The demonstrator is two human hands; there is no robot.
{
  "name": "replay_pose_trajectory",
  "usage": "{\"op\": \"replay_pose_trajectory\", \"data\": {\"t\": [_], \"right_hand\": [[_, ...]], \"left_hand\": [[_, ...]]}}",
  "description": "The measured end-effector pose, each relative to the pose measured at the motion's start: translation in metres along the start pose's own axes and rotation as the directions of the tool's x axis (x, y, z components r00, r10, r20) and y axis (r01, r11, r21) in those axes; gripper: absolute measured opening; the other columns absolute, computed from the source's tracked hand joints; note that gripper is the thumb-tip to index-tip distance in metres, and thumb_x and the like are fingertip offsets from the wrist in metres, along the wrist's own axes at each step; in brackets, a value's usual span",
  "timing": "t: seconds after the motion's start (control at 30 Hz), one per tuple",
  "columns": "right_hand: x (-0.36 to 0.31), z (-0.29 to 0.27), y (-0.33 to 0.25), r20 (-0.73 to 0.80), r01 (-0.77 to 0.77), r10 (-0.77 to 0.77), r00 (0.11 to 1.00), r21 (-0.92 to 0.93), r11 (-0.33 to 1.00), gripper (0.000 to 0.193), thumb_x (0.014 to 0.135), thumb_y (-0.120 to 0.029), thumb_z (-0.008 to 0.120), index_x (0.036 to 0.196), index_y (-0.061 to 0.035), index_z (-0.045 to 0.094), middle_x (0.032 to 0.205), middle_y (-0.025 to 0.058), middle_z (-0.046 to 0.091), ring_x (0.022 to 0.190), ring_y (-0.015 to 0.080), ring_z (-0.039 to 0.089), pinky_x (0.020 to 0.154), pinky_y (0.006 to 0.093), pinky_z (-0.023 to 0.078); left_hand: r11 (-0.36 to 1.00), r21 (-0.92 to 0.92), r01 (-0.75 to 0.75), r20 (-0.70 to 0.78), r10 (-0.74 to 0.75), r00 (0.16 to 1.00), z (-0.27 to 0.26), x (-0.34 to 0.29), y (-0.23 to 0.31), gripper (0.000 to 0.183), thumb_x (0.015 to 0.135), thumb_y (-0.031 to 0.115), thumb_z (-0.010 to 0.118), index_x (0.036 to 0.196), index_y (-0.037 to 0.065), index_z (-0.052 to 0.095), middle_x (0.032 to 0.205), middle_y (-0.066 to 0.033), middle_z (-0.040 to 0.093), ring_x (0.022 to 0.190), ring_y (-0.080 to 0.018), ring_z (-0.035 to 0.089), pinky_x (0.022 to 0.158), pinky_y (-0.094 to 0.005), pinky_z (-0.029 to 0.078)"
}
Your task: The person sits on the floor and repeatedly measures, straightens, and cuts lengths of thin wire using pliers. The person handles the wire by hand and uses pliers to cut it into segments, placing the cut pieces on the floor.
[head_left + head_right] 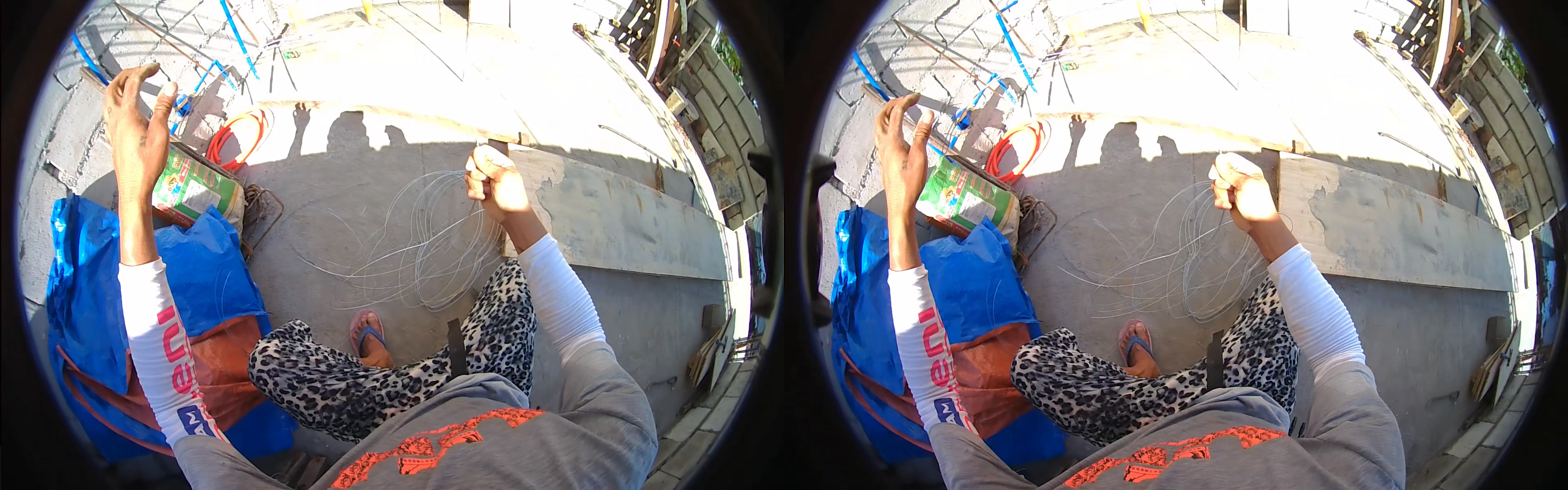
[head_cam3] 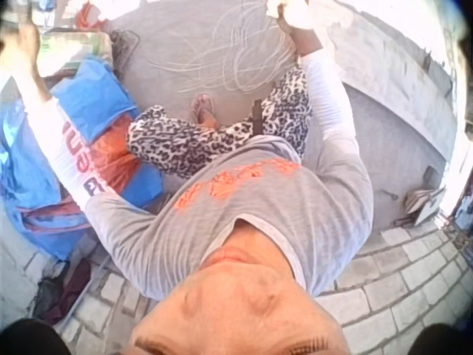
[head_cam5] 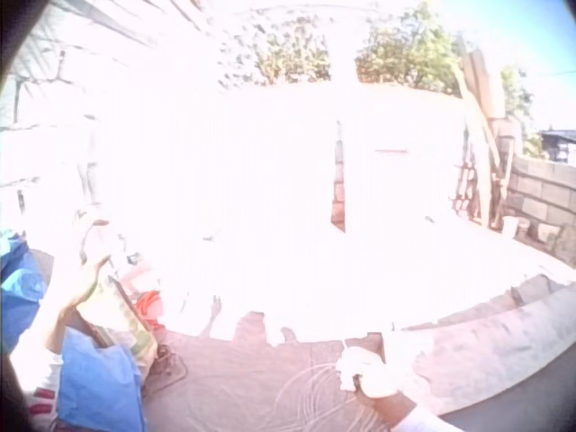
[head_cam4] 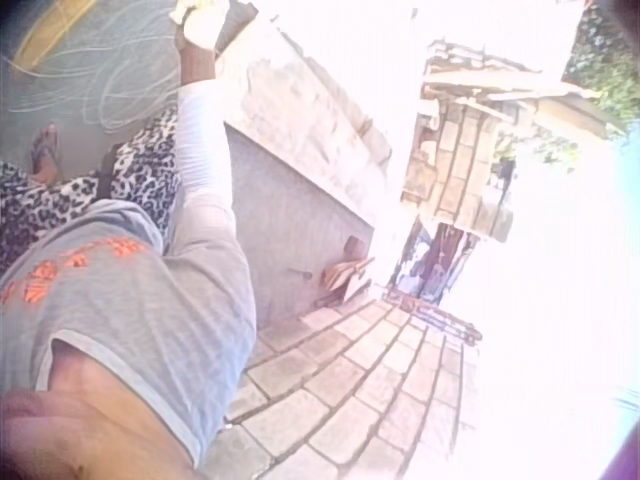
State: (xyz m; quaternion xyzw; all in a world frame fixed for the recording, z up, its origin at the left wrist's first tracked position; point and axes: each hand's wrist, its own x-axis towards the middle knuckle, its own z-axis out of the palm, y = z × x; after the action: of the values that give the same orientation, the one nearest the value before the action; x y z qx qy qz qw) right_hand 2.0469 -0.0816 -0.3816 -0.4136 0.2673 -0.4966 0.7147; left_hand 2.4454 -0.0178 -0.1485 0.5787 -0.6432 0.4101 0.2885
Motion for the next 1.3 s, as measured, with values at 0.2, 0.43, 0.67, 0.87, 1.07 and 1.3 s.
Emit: {"op": "replay_pose_trajectory", "data": {"t": [0.2,0.43,0.67,0.87,1.07,1.3], "right_hand": [[-0.057,-0.050,-0.039,-0.454,0.332,-0.152,0.878,0.348,0.877,0.032,0.100,-0.030,0.043,0.073,-0.0113,0.044,0.055,-0.0053,0.022,0.046,0.0080,0.021,0.041,0.0244,0.018],[-0.134,-0.077,-0.030,-0.924,0.759,-0.148,0.353,0.191,0.622,0.031,0.101,-0.032,0.039,0.079,-0.0102,0.045,0.063,-0.0023,0.034,0.053,0.0111,0.032,0.052,0.0273,0.032],[-0.173,-0.061,-0.021,-0.887,0.835,-0.418,0.195,-0.073,0.546,0.030,0.100,-0.032,0.041,0.081,-0.0096,0.048,0.066,-0.0002,0.038,0.061,0.0153,0.040,0.065,0.0343,0.041],[-0.193,-0.064,-0.022,-0.879,0.804,-0.451,0.153,-0.155,0.574,0.024,0.100,-0.026,0.044,0.087,-0.0068,0.050,0.076,0.0052,0.054,0.074,0.0217,0.057,0.080,0.0380,0.049],[-0.193,-0.076,-0.021,-0.781,0.324,-0.619,0.090,-0.564,0.759,0.024,0.099,-0.026,0.046,0.090,-0.0061,0.055,0.081,0.0064,0.062,0.067,0.0169,0.061,0.065,0.0302,0.052],[-0.171,-0.069,-0.030,-0.829,0.088,-0.473,0.299,-0.469,0.879,0.024,0.098,-0.025,0.049,0.090,-0.0031,0.056,0.076,0.0055,0.061,0.054,0.0135,0.060,0.048,0.0241,0.048]], "left_hand": [[0.838,-0.476,0.268,0.342,-0.105,0.934,0.006,-0.110,0.087,0.045,0.087,0.029,0.067,0.116,-0.003,0.053,0.110,-0.0200,0.054,0.105,-0.0314,0.051,0.094,-0.0390,0.039],[-0.052,-0.175,0.983,0.879,0.442,0.180,0.055,-0.224,0.282,0.059,0.094,0.046,0.052,0.126,-0.004,0.048,0.111,-0.0127,0.061,0.100,-0.0213,0.060,0.078,-0.0328,0.049],[-0.671,0.045,0.740,0.685,0.560,0.466,0.067,-0.197,0.458,0.048,0.098,0.037,0.046,0.126,-0.002,0.046,0.115,-0.0162,0.059,0.106,-0.0256,0.057,0.084,-0.0358,0.048],[-0.674,0.087,0.734,0.601,0.623,0.501,0.068,-0.164,0.466,0.030,0.099,0.029,0.043,0.102,0.000,0.051,0.099,-0.0158,0.062,0.094,-0.0291,0.062,0.075,-0.0384,0.052],[-0.499,0.252,0.829,0.670,0.708,0.222,0.092,-0.158,0.472,0.022,0.097,0.020,0.048,0.102,-0.001,0.049,0.099,-0.0174,0.060,0.092,-0.0320,0.062,0.076,-0.0395,0.051],[-0.402,-0.057,0.914,0.566,0.741,0.361,0.098,-0.211,0.475,0.035,0.090,0.013,0.056,0.121,-0.003,0.053,0.115,-0.0123,0.060,0.098,-0.0212,0.061,0.087,-0.0311,0.047]]}}
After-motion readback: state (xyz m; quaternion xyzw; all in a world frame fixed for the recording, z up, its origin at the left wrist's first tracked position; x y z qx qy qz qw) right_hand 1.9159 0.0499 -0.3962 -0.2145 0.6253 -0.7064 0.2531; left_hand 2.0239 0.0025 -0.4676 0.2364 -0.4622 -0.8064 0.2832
